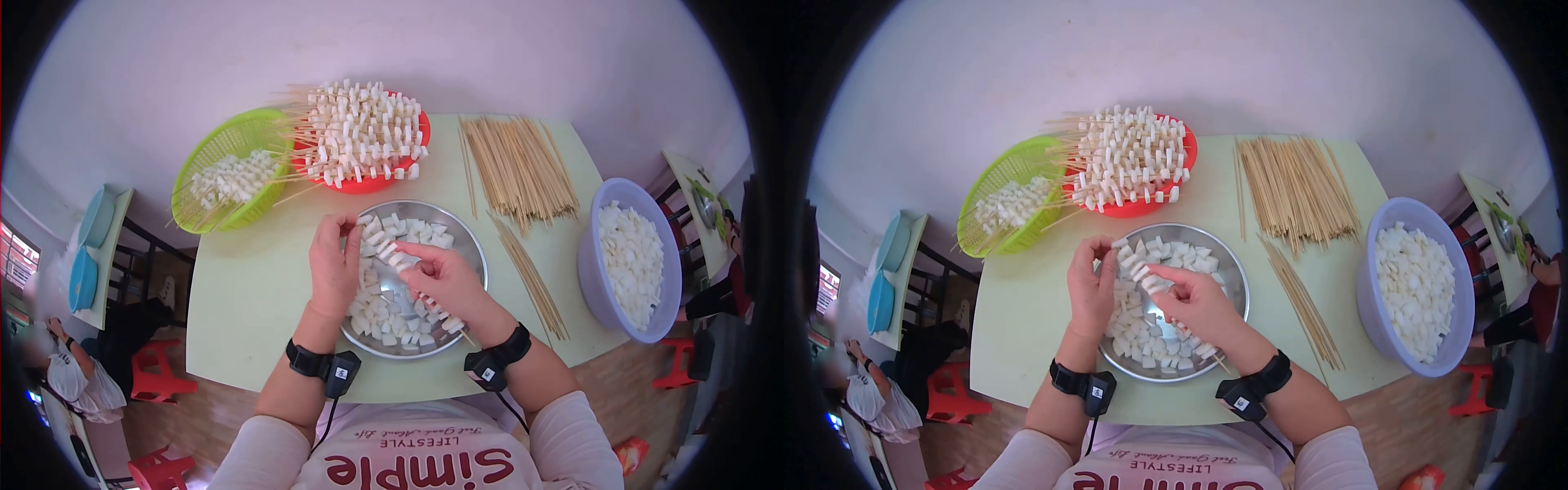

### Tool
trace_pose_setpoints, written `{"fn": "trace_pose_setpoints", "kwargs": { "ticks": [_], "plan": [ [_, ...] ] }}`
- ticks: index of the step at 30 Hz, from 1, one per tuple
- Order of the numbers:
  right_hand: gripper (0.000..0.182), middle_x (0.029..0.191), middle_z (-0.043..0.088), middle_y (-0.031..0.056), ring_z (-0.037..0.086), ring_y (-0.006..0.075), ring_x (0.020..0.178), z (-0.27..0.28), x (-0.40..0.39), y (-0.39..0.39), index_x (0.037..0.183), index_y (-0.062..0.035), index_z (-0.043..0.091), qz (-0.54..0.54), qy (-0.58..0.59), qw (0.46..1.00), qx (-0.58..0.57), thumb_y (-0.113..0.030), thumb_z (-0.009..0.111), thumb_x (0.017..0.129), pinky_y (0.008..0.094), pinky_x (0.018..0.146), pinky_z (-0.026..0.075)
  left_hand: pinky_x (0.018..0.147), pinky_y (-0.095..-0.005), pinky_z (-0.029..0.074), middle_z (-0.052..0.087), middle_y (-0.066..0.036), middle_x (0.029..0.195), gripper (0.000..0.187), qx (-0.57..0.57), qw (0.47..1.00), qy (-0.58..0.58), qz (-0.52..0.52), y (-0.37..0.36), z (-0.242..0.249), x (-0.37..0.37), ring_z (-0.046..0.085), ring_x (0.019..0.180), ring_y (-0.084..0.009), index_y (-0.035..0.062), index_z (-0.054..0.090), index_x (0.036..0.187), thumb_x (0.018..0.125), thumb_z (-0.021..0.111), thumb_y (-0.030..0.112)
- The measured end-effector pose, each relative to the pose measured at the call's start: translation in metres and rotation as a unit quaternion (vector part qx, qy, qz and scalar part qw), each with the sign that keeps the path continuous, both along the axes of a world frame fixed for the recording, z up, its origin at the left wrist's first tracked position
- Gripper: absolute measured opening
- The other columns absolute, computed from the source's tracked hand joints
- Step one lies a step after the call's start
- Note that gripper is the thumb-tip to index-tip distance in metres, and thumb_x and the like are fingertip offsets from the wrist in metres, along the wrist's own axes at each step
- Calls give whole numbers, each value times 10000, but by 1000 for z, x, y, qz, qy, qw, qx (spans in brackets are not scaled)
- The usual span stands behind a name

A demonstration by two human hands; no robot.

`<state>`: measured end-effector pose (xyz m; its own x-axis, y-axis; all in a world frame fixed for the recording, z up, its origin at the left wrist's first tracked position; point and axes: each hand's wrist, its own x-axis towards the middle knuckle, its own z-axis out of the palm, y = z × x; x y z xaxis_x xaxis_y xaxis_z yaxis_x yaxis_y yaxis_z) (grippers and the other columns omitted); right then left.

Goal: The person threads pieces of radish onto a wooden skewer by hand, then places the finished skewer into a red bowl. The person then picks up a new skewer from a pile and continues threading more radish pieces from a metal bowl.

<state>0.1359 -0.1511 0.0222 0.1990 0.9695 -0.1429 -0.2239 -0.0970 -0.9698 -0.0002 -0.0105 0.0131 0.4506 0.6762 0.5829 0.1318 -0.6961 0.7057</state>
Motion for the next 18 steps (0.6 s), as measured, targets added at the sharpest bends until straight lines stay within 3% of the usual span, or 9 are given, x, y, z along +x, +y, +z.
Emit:
{"fn": "trace_pose_setpoints", "kwargs": {
  "ticks": [2, 4, 5, 8, 11, 13, 18],
  "plan": [
    [470, 658, 538, -50, 493, 19, 586, -4, -3, -1, 1357, -88, 532, -15, -59, 998, 9, -107, 629, 897, 197, 498, 392, 746, -323, 508, 602, -129, 884, 146, -8, 1000, -3, -1, 0, 0, -1, 620, 799, -251, -7, 553, 1010, 874, 607, -6],
    [470, 666, 534, -55, 488, 18, 586, -11, -2, 0, 1350, -99, 544, -32, -189, 980, 54, -111, 640, 890, 196, 505, 393, 750, -318, 508, 611, -127, 889, 140, -40, 999, -11, -8, -1, 3, -1, 626, 799, -243, -7, 567, 1000, 868, 613, -11],
    [470, 666, 534, -55, 488, 18, 586, -11, -2, 0, 1350, -99, 544, -32, -189, 980, 55, -111, 640, 890, 196, 505, 393, 750, -318, 508, 611, -127, 889, 140, -40, 999, -11, -8, -1, 4, -1, 626, 799, -243, -7, 567, 1000, 868, 613, -11],
    [463, 671, 531, -58, 477, 19, 582, -12, -3, 0, 1342, -105, 555, -33, -179, 982, 52, -111, 643, 888, 198, 508, 390, 748, -313, 508, 616, -119, 890, 126, -19, 1000, -4, -3, -1, 5, -3, 627, 799, -228, -7, 580, 991, 869, 611, -18],
    [468, 671, 544, -53, 484, 14, 579, -6, -1, 1, 1348, -109, 547, -17, -75, 997, 31, -117, 644, 891, 193, 501, 392, 745, -310, 505, 617, -113, 878, 122, -23, 1000, -13, 0, 1, 1, -1, 627, 803, -218, -10, 590, 984, 865, 618, -12],
    [472, 666, 561, -44, 496, 11, 570, -3, 1, 1, 1357, -116, 536, -19, -16, 1000, 6, -122, 643, 897, 187, 486, 389, 736, -306, 501, 615, -114, 857, 142, -55, 992, -108, 38, 3, -5, 1, 622, 789, -220, -8, 593, 997, 860, 629, -1],
    [486, 670, 581, -35, 503, 13, 555, -4, 6, 2, 1371, -104, 513, -34, 28, 999, 15, -137, 645, 904, 179, 471, 381, 709, -339, 490, 622, -110, 854, 127, -50, 998, 9, 23, 13, -5, -7, 599, 766, -249, 29, 649, 952, 826, 661, 31]
  ]
}}
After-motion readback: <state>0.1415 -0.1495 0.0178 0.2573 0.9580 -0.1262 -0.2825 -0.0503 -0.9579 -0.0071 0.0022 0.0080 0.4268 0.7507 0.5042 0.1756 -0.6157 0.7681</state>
